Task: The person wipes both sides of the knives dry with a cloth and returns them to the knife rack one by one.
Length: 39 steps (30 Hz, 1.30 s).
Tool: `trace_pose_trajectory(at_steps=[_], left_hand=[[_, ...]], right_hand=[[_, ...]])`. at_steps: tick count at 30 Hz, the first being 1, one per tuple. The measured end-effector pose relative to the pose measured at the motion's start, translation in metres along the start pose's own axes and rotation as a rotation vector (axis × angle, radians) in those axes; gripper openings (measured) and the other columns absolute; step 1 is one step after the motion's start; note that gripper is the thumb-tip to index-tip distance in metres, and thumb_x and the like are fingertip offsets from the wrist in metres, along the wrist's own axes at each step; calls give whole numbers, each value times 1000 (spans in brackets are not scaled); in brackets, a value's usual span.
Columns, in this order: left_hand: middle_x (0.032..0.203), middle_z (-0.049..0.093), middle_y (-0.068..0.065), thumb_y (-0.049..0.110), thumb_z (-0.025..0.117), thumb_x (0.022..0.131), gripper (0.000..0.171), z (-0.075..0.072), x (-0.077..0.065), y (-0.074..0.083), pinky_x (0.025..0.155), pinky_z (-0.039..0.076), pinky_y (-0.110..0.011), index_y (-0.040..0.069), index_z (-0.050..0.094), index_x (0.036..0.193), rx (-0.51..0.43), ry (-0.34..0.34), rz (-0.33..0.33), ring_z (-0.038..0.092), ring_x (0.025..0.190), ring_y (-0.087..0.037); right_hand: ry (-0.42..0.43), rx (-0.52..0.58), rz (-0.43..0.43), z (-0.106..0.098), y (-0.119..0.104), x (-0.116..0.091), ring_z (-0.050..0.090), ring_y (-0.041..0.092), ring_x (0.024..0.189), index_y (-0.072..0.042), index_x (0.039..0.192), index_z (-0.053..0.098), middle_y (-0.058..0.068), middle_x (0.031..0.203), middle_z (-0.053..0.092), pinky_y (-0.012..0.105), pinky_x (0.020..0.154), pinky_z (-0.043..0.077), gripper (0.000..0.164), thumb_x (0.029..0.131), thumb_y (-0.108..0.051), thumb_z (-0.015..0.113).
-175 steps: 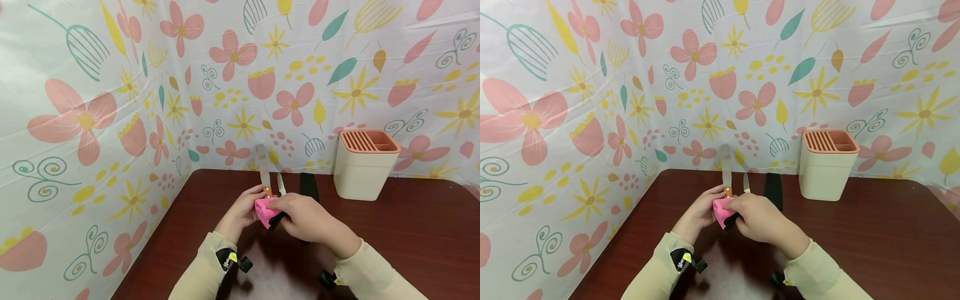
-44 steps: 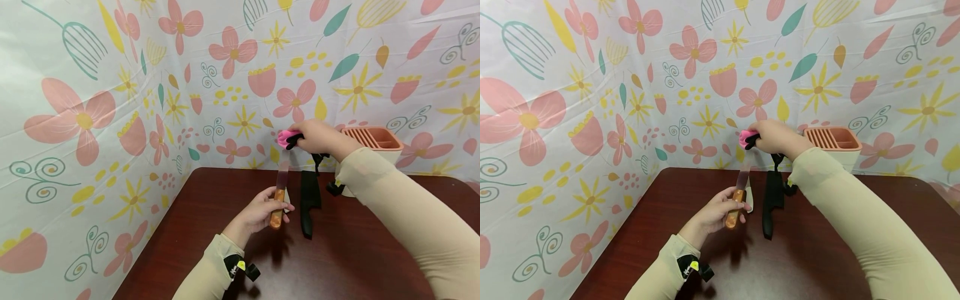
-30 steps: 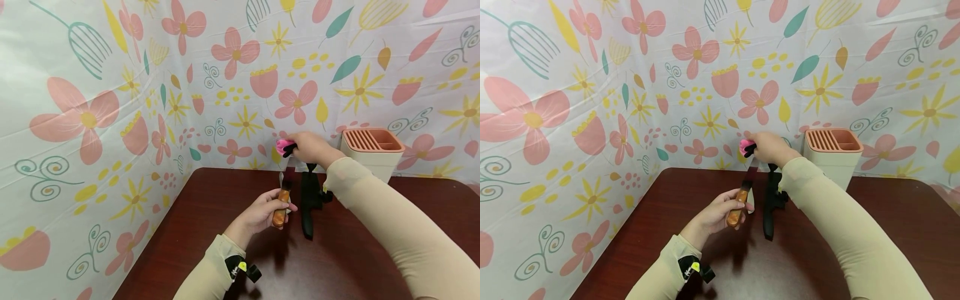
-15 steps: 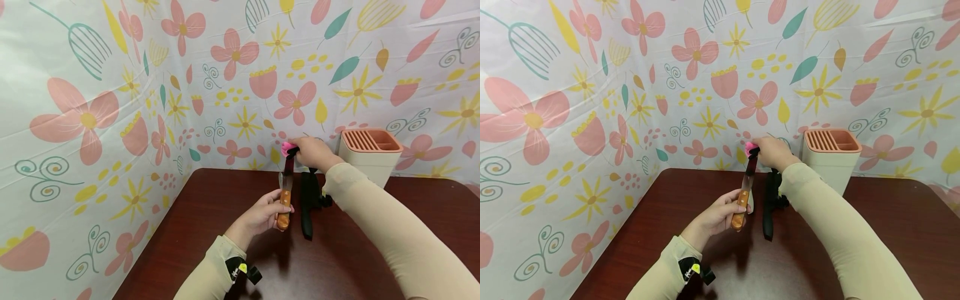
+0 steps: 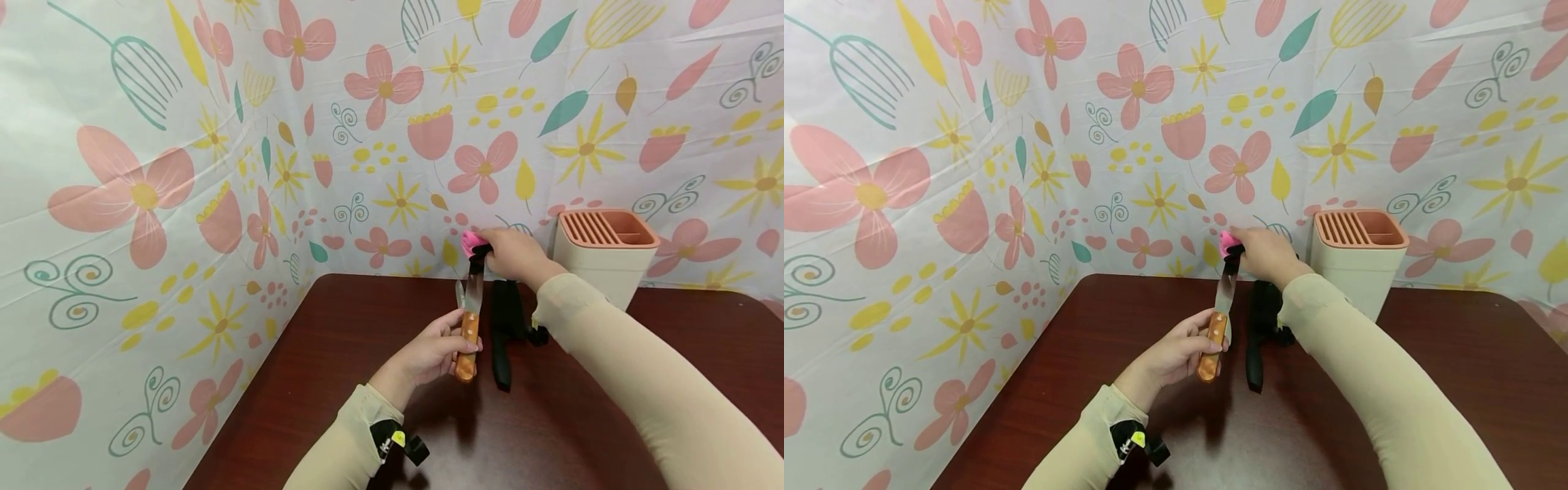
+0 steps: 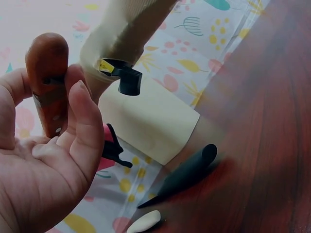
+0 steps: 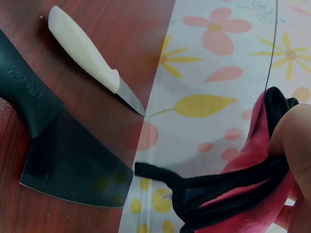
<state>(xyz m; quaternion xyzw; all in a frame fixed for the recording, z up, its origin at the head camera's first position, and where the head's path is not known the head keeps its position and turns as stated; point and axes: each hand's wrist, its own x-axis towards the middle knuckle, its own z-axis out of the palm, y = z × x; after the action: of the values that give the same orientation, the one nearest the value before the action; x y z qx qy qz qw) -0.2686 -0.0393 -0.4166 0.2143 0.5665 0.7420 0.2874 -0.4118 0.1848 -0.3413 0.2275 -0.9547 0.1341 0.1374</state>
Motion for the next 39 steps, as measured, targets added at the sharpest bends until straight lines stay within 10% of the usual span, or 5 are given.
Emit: trace_pose_trajectory(at_steps=[31,39], left_hand=[[101,61,1,0,49,97,64,-4,4,-3,69,60,-27,13,32,157,-21,-27,54,63,82,-10],[98,62,3,-1,49,97,60,-3,3,-4,69,59,-26,11,34,154,-24,-22,60,63,80,-8]], right_hand=[[121,53,4,23,-19,-31,66,38,116,-8,134,66,16,135,67,58,92,54,49,87,-7,54],[161,58,-42,22,-36,-53,67,33,96,-8,127,71,17,118,72,55,77,56,45,84,-6,58]])
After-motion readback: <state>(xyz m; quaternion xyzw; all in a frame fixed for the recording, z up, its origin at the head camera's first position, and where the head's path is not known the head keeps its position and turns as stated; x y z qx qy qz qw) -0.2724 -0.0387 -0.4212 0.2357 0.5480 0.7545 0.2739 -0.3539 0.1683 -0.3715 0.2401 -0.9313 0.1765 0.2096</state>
